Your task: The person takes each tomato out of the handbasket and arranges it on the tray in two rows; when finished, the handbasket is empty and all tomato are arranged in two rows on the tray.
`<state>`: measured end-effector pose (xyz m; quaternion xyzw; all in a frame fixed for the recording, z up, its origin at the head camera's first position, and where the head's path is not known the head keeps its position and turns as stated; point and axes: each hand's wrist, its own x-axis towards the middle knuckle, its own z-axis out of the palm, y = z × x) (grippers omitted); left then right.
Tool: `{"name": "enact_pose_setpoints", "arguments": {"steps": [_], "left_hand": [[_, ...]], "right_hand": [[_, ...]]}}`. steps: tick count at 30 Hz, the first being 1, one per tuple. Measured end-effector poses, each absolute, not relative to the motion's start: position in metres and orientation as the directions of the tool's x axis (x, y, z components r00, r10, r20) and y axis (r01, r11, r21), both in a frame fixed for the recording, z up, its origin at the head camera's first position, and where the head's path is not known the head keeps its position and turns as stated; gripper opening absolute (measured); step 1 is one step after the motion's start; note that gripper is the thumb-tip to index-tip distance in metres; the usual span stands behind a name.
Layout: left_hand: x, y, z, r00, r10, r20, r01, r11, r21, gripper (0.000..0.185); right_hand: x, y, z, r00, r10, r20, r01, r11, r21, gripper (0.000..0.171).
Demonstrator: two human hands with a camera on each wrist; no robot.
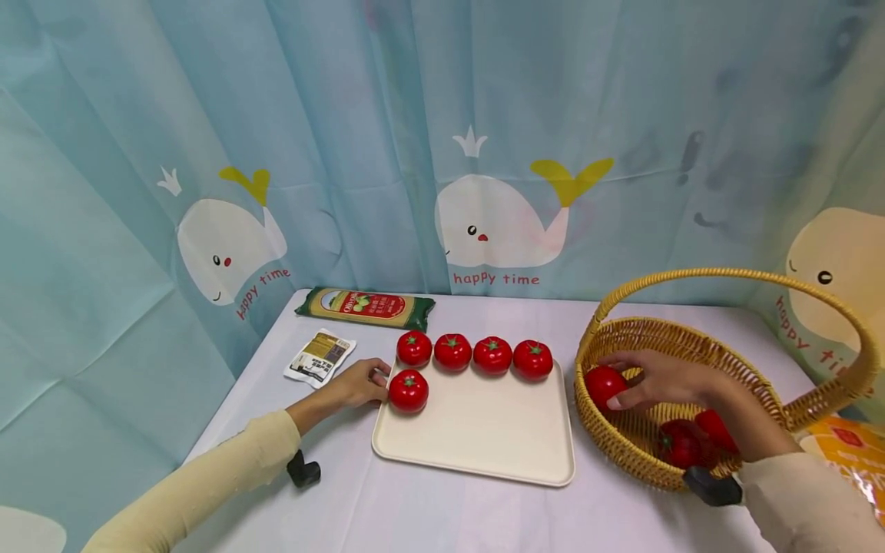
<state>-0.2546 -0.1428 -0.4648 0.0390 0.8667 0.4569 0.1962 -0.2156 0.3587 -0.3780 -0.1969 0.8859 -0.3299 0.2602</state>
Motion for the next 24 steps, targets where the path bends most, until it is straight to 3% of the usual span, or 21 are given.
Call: {"name": "enact_pose_setpoints", "arguments": {"steps": [9,24], "left_hand": [[-0.253,-0.142,-0.463,-0.924,0.253,-0.287,-0.097,0.571,0.815,0.043],[-0.254,-0.142,-0.464,-0.923,0.245,-0.296,-0.098,0.596,0.797,0.043]], "right_hand": [[-0.222,0.36,-0.371,-0.757,-0.561,-0.336,-0.215,0.698,-0.683,0.074],[-0.24,0.355,-0.369,-0.769,-0.539,-0.344,-0.255,0.752,-0.607,0.07]]}}
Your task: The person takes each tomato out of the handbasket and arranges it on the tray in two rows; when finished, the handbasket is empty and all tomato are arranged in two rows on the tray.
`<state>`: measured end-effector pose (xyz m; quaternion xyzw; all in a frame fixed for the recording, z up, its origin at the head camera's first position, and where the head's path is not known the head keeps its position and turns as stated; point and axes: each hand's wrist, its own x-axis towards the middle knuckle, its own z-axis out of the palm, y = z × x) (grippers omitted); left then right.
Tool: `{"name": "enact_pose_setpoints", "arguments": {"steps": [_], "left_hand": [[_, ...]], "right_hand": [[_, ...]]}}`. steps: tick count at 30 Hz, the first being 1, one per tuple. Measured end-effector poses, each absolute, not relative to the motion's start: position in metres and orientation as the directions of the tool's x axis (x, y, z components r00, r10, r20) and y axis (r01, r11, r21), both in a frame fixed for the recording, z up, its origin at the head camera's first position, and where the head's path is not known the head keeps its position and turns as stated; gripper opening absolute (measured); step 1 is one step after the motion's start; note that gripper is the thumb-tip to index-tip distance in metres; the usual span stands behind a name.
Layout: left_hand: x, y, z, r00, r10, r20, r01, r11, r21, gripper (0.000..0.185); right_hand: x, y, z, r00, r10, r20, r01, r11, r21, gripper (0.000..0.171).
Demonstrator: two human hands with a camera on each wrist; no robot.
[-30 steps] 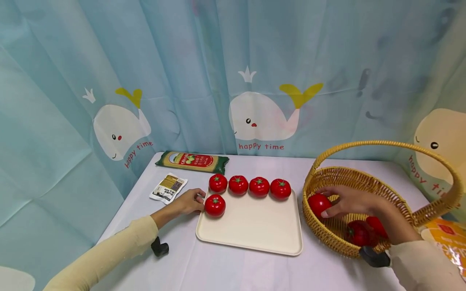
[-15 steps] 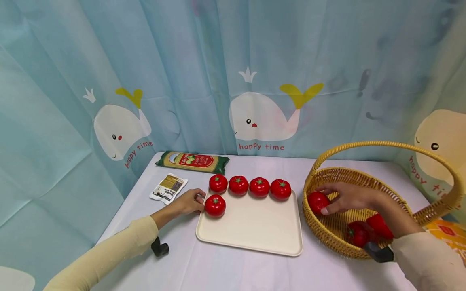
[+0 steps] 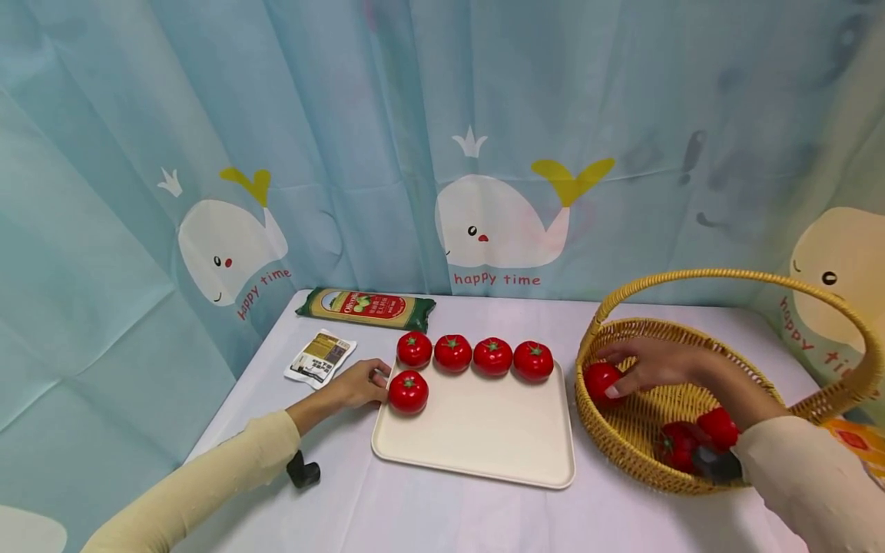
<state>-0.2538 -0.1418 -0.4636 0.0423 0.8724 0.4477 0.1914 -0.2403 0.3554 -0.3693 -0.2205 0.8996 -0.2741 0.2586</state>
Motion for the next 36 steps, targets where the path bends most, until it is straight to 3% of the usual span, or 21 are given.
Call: {"name": "enact_pose_setpoints", "arguments": {"steps": [11,20,36], "left_hand": [[-0.254,-0.142,-0.464,-0.92,0.254,-0.299,-0.088,0.609,0.789,0.044],[-0.255,-0.142,-0.464,-0.92,0.256,-0.297,-0.086,0.607,0.79,0.044],[-0.254,-0.141,-0.461,-0.922,0.243,-0.301,-0.097,0.609,0.788,0.041]], "right_hand": [[-0.249,0.355,-0.379,-0.762,-0.571,-0.306,-0.343,0.756,-0.558,0.063],[-0.25,0.351,-0.388,-0.772,-0.527,-0.356,-0.254,0.769,-0.587,0.073],[-0.25,0.353,-0.387,-0.81,-0.526,-0.259,-0.339,0.781,-0.524,0.062]]}}
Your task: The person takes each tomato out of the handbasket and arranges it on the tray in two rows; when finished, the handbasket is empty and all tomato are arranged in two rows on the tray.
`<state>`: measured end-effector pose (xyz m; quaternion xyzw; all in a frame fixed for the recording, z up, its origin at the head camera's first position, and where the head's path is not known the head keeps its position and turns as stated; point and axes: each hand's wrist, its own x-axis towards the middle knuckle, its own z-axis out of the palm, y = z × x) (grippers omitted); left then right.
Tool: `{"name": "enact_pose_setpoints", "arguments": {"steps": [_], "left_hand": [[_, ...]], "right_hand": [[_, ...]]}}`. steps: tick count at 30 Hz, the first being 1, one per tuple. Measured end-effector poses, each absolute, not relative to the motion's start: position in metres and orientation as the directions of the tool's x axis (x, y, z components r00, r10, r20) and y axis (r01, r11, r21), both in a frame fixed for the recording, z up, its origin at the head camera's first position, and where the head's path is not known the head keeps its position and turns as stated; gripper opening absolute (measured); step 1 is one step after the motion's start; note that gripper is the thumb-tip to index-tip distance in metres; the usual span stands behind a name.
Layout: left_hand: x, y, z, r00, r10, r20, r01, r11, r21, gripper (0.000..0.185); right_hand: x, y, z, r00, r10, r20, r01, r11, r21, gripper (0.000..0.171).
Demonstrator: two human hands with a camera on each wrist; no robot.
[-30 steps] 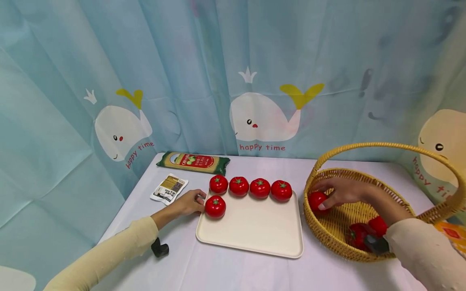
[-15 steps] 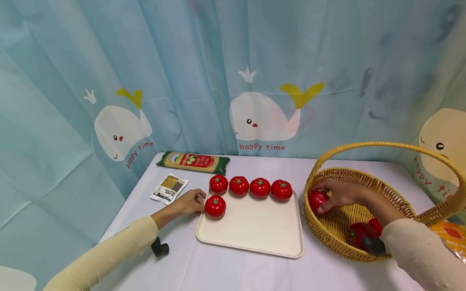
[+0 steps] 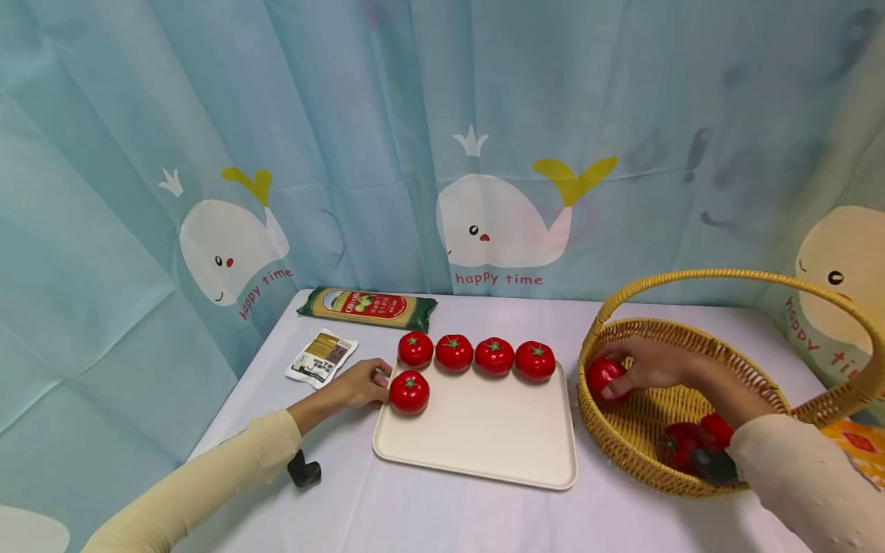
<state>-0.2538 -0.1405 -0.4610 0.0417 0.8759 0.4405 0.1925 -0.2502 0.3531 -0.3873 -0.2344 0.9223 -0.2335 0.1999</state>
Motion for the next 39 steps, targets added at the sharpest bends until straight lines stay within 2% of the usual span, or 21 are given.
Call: {"name": "enact_pose_setpoints", "arguments": {"steps": [10,15,23,29,34,39], "left_hand": [[-0.254,-0.141,-0.46,-0.92,0.246,-0.305,-0.094,0.618,0.781,0.041],[-0.254,-0.142,-0.463,-0.919,0.245,-0.309,-0.095,0.622,0.777,0.042],[-0.255,-0.142,-0.464,-0.919,0.249,-0.305,-0.093,0.615,0.783,0.041],[-0.254,-0.143,-0.463,-0.918,0.251,-0.308,-0.094,0.617,0.782,0.041],[-0.254,-0.143,-0.462,-0.918,0.247,-0.311,-0.098,0.619,0.779,0.042],[-0.254,-0.144,-0.463,-0.919,0.253,-0.301,-0.088,0.613,0.785,0.042]], "right_hand": [[-0.243,0.358,-0.372,-0.832,-0.519,-0.196,-0.348,0.764,-0.544,0.051],[-0.237,0.359,-0.365,-0.839,-0.511,-0.187,-0.331,0.752,-0.57,0.052],[-0.226,0.365,-0.358,-0.864,-0.488,-0.121,-0.354,0.761,-0.543,0.052],[-0.219,0.368,-0.35,-0.877,-0.458,-0.145,-0.317,0.779,-0.542,0.055],[-0.212,0.369,-0.348,-0.871,-0.479,-0.106,-0.34,0.745,-0.574,0.052],[-0.206,0.367,-0.346,-0.855,-0.508,-0.105,-0.326,0.684,-0.652,0.053]]}}
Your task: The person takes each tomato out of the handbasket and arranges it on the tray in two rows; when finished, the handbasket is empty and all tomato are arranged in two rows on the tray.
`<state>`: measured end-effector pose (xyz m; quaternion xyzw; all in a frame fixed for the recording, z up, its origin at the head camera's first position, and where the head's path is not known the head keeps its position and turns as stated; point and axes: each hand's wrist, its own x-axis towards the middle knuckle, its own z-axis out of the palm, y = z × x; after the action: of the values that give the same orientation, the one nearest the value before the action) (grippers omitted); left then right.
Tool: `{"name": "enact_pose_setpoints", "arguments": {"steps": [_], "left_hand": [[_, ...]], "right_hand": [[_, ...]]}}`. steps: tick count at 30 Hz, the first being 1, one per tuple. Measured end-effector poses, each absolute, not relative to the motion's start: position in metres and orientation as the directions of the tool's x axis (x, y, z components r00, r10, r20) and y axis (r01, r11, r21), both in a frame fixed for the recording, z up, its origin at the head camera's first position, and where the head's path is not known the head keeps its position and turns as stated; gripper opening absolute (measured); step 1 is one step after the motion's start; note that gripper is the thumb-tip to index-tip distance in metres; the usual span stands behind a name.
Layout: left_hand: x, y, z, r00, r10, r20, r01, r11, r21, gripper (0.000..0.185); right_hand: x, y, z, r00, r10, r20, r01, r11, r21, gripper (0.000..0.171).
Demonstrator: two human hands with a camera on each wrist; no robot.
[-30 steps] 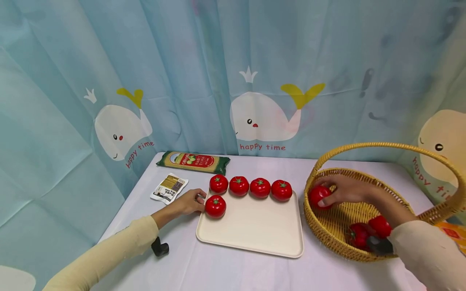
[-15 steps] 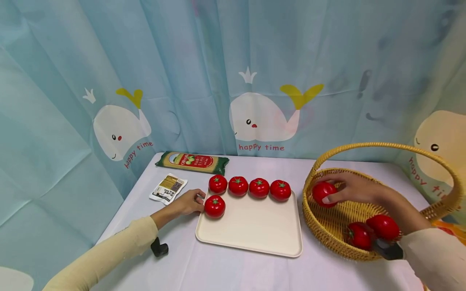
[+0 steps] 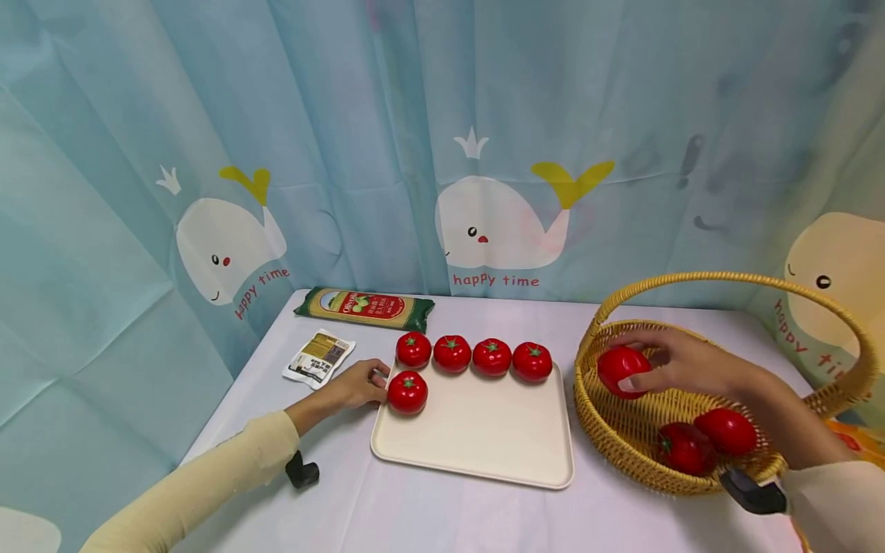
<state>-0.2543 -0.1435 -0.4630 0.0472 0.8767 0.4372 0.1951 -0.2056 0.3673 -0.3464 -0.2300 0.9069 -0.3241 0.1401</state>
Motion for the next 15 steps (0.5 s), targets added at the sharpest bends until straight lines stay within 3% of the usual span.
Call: {"name": "enact_pose_setpoints", "arguments": {"steps": [15], "left_hand": [[-0.255,-0.143,-0.465,-0.923,0.257,-0.286,-0.079,0.601,0.795,0.043]], "right_hand": [[-0.181,0.348,-0.348,-0.846,-0.529,0.063,-0.41,0.572,-0.711,0.052]]}}
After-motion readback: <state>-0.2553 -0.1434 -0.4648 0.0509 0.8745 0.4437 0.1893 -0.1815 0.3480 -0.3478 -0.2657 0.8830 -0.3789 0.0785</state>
